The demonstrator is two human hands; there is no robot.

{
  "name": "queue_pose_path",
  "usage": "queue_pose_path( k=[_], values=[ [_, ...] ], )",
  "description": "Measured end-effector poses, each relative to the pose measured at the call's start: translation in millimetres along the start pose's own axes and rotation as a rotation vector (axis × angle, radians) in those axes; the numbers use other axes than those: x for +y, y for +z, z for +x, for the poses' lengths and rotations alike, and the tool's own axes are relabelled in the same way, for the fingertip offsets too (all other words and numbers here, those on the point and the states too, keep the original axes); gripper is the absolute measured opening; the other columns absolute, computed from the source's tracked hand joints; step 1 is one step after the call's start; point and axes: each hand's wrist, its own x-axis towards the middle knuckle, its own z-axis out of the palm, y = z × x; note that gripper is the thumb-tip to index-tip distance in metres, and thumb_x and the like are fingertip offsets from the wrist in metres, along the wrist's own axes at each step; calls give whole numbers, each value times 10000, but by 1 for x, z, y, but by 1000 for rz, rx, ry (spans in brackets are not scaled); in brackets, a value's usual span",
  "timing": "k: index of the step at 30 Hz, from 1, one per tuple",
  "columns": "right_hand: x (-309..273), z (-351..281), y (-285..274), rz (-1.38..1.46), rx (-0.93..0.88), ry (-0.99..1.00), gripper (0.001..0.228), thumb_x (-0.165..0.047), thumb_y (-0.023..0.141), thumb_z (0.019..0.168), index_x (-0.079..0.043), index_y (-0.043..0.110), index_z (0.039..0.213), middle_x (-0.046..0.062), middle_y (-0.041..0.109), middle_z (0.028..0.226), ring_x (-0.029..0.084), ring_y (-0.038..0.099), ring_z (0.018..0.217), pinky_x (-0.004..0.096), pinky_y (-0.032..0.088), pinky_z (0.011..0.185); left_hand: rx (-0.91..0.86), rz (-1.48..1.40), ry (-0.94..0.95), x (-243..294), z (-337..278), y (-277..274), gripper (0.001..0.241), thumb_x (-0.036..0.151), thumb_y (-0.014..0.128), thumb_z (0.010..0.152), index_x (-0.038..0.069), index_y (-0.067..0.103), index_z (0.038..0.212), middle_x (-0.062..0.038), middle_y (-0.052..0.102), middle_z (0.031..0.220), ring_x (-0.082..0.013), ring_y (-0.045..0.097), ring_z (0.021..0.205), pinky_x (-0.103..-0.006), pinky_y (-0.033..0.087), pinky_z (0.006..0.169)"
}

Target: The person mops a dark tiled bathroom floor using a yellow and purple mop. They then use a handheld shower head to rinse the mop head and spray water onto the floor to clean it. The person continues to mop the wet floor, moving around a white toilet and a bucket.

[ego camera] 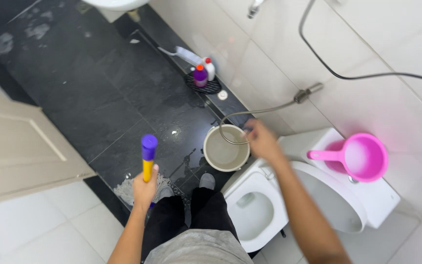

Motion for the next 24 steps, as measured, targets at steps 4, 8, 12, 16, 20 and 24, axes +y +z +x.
queue_pose_path(
  k=[4, 8, 12, 16, 20, 24],
  values=[
    [-58, -76, 121, 383, -743, 297, 489, -519, 606, 932, -187, 646, 1288, 53, 710, 978, 176, 656, 749, 338, 541, 685, 370, -170, 229, -9, 26, -40, 613, 471, 703, 1011, 36, 513, 624, -1, 463, 574, -101, 426, 550, -334, 371, 528],
    [-108, -128, 198, 517, -992, 359, 524, -558, 565, 950, -189, 615, 1319, 18, 691, 1182, 129, 639, 881, 304, 536, 765, 545, -421, 273, 43, -4, -134, 570, 436, 683, 1036, 131, 454, 613, 61, 423, 578, -80, 388, 525, -289, 309, 511],
    [-161, -141, 234, 632, -1196, 382, 675, -662, 441, 974, -144, 619, 1368, 59, 650, 1259, 178, 654, 941, 354, 544, 805, 659, -793, 477, 76, -55, -209, 569, 366, 618, 1108, 170, 374, 633, 49, 355, 558, -98, 339, 503, -285, 294, 535],
    [-213, -123, 276, 735, -1345, 617, 849, -755, 329, 940, -91, 510, 1439, 146, 626, 1365, 313, 668, 1106, 505, 536, 875, 549, -952, 755, 72, -116, -250, 542, 355, 480, 1163, 171, 358, 668, 16, 325, 564, -118, 293, 516, -291, 294, 585],
    [-261, -93, 319, 1065, -1072, 999, 941, -761, 346, 957, -5, 280, 1513, 285, 515, 1458, 465, 599, 1258, 638, 485, 1047, 467, -1038, 833, 45, -173, -284, 588, 419, 411, 1197, 157, 342, 676, 17, 322, 553, -124, 310, 545, -314, 328, 682],
    [-228, -29, 414, 1721, -813, 976, 609, -491, 434, 1067, 88, 465, 1251, 247, 605, 1099, 377, 643, 1029, 527, 549, 972, 318, -1131, 922, -9, -209, -306, 622, 530, 420, 1151, 145, 353, 667, 15, 360, 562, -130, 363, 557, -337, 345, 682]
  ],
)
